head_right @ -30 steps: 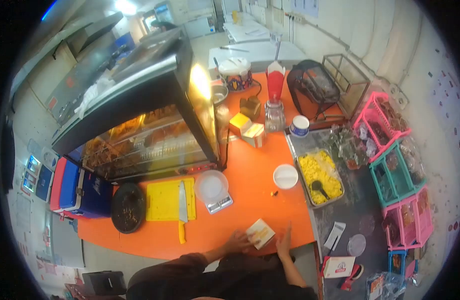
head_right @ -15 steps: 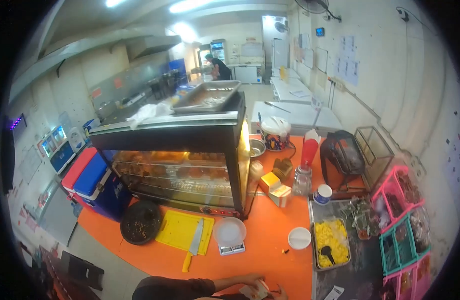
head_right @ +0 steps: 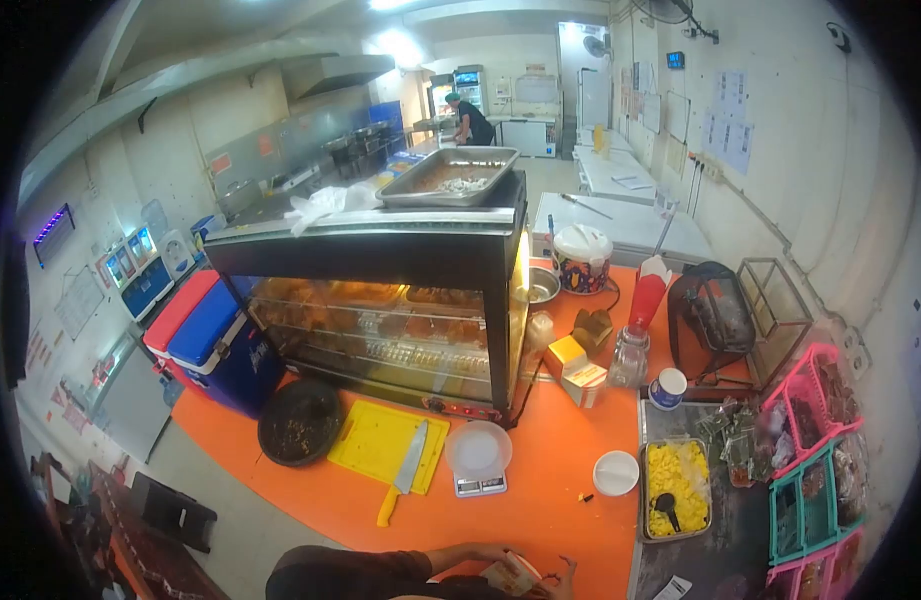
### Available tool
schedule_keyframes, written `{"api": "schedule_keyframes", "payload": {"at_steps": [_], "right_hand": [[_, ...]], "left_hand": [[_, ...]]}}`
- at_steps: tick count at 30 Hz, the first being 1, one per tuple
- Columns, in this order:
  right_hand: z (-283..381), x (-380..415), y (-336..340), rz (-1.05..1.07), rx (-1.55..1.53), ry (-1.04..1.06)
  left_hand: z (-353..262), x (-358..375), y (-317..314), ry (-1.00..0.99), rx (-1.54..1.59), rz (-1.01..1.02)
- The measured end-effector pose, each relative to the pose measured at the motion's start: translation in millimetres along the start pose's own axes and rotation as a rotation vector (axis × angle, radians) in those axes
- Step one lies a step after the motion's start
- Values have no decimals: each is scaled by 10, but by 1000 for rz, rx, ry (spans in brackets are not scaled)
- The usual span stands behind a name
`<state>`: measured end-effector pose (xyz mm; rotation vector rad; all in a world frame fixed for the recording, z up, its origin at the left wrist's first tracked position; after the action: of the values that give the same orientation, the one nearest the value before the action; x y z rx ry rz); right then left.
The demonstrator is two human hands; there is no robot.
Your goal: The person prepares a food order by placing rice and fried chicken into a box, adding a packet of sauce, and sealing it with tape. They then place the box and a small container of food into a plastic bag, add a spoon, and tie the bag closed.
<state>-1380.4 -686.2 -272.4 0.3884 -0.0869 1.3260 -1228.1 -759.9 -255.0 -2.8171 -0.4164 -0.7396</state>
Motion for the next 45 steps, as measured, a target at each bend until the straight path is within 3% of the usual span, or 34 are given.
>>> {"api": "schedule_keyframes", "payload": {"at_steps": [5, 7, 9, 11, 12, 15, 19, 21, 22, 23, 25, 30, 32, 37, 39, 41, 42, 44, 45], "right_hand": [[-219, -25, -67, 21, -115, 36], [-367, 17, -107, 11, -212, 15], [-501, -294, -91, -75, -285, 120], [-1005, -68, -109, -223, -317, 230], [-284, 245, -148, 55, -641, -192], [289, 374, 31, -36, -596, -100], [291, 442, 212, -301, -776, -147], [747, 577, 471, -496, -933, 72], [1179, 760, 668, -659, -908, 188], [1364, 849, 762, -678, -912, 197], [1766, 1115, 1005, -827, -214, 212], [1963, 1575, 994, -918, 162, 234], [1986, 1712, 896, -887, 406, 209], [1947, 1812, 911, -753, 376, 28], [1934, 1826, 946, -720, 319, 2], [1777, 1814, 934, -665, -8, -77], [1716, 1802, 931, -662, -7, -78], [1544, 1719, 890, -649, -326, 12], [1509, 1696, 875, -644, -327, 10]], "left_hand": [[-301, 253, 45, -36, -210, -155], [-280, 324, 57, -43, -89, -173], [-177, 305, 53, -12, 94, -185], [-124, 223, -15, 37, 291, -201], [-83, 187, -78, 59, 365, -212], [-231, -66, -103, -78, 346, -208], [-716, -96, -278, -194, 324, -247], [-1036, -49, -465, -198, 275, -277], [-1170, -42, -521, -262, 294, -290], [-1311, -26, -563, -326, 312, -301], [-1574, 79, -758, -371, 249, -273], [-1639, 406, -1117, -551, 49, -246], [-1505, 567, -1198, -501, -9, -246], [-1452, 732, -1218, -450, -100, -251], [-1574, 794, -1247, -563, -129, -233], [-1559, 813, -1227, -557, -127, -240], [-1547, 821, -1219, -551, -127, -243], [-1531, 816, -1201, -545, -103, -237], [-1525, 813, -1191, -540, -81, -229]]}}
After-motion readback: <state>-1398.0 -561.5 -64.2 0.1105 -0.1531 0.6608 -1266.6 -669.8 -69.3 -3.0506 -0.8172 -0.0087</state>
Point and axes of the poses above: each hand's wrist, its own x-axis away from the middle knuckle, its own y-axis out of the back of the hand, z = x × y, the point moved 9 cm from there along -x, towards the middle knuckle, and after that the axes turned 2 degrees about y, right-handed, at the moved point
